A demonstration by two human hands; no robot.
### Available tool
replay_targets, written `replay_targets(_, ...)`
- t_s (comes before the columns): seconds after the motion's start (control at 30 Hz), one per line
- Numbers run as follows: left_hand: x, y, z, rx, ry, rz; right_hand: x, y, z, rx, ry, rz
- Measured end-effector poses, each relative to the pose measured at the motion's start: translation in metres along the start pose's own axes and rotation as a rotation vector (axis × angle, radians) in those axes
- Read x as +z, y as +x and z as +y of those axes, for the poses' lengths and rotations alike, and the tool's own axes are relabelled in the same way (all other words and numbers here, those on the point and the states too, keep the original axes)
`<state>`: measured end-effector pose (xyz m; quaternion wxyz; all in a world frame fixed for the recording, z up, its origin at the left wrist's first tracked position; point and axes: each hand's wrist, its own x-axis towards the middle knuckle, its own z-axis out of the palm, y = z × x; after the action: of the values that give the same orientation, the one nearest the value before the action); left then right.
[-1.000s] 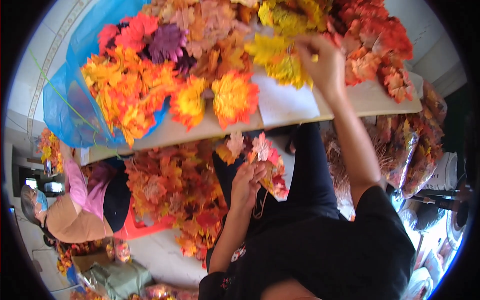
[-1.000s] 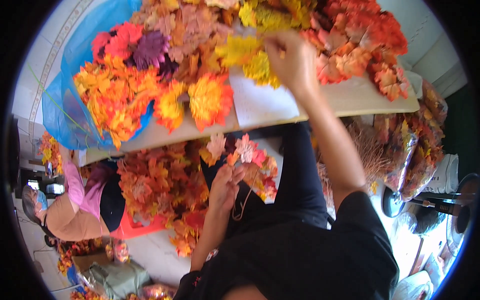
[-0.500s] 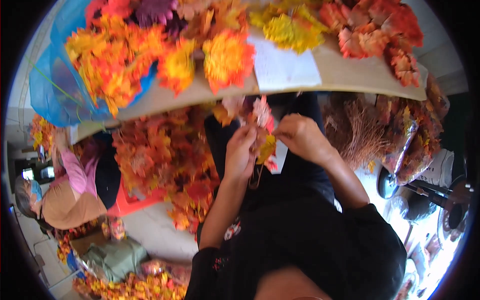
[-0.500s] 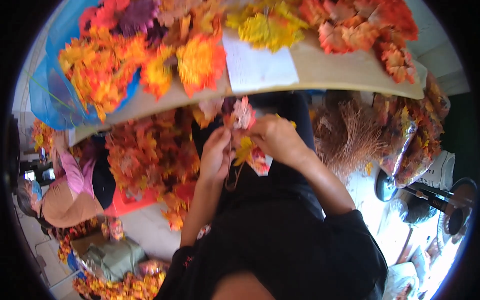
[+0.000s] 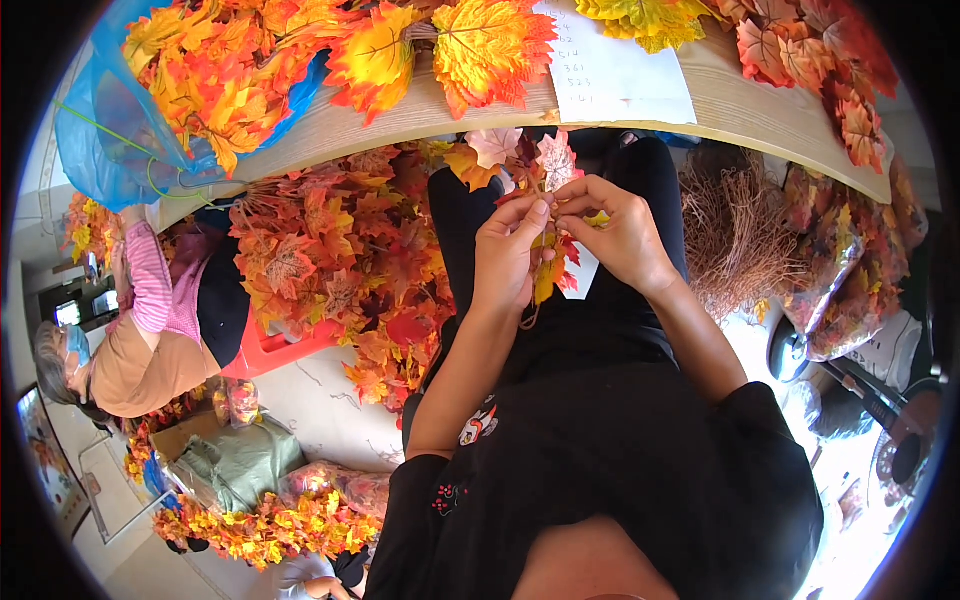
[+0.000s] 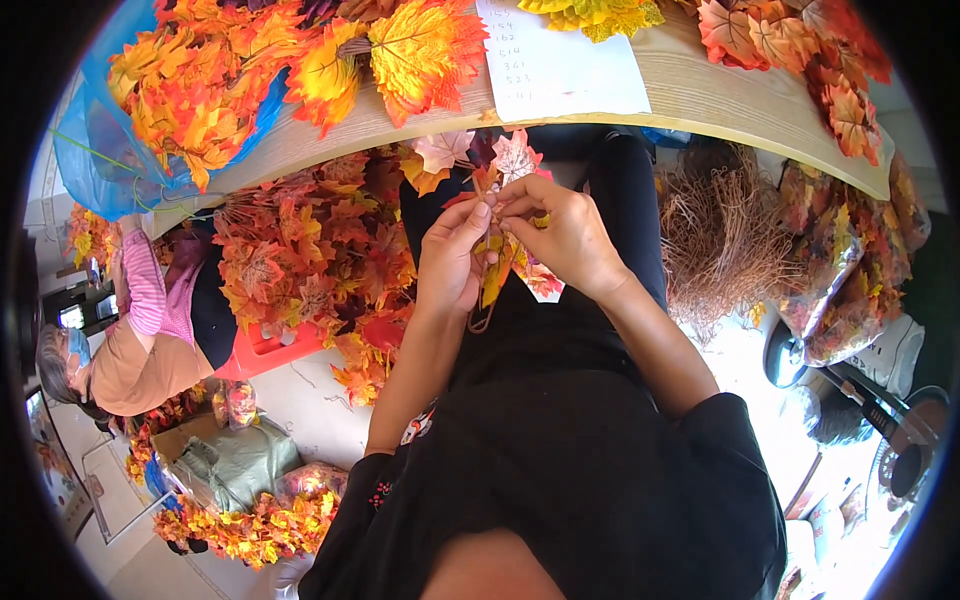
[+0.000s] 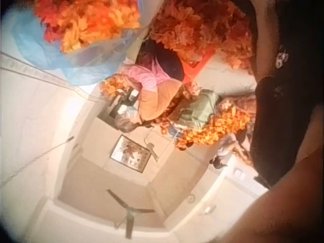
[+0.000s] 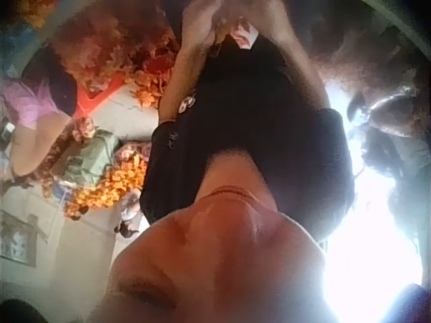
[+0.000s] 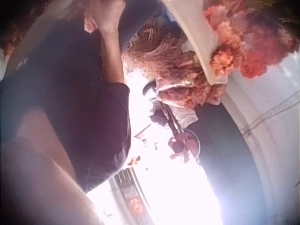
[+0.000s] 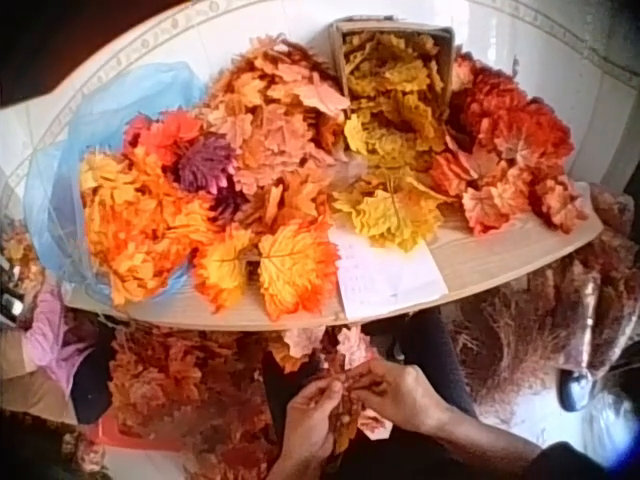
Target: Assembling artificial maple leaves into garlands by attaching them to stems and adding tags.
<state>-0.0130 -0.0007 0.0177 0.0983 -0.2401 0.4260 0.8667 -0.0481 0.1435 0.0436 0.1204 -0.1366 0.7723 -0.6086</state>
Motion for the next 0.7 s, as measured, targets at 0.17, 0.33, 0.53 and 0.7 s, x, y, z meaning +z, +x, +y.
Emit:
replay_targets(0.17, 0.0019, 0.0008, 0.0007, 0.025, 0.056, 0.001, 0.0004, 0.0009, 0.002, 0.034, 0.0, 0.017)
replay_targets(0.33, 0.0056, -0.0028, 0.0031, 0.071, 0.165, -0.012, 0.0, 0.0027, 0.0053, 0.043, 0.085, 0.01)
replay_targets(0.53, 0.0034, -0.0041, 0.0025, 0.022, 0.194, -0.048, -0.0032, 0.0026, 0.0049, 0.153, 0.204, -0.035)
replay_targets(0.7, 0.0057, -0.0026, 0.007, -0.065, 0.127, -0.047, -0.0057, 0.0074, 0.0019, 0.139, 0.163, -0.025)
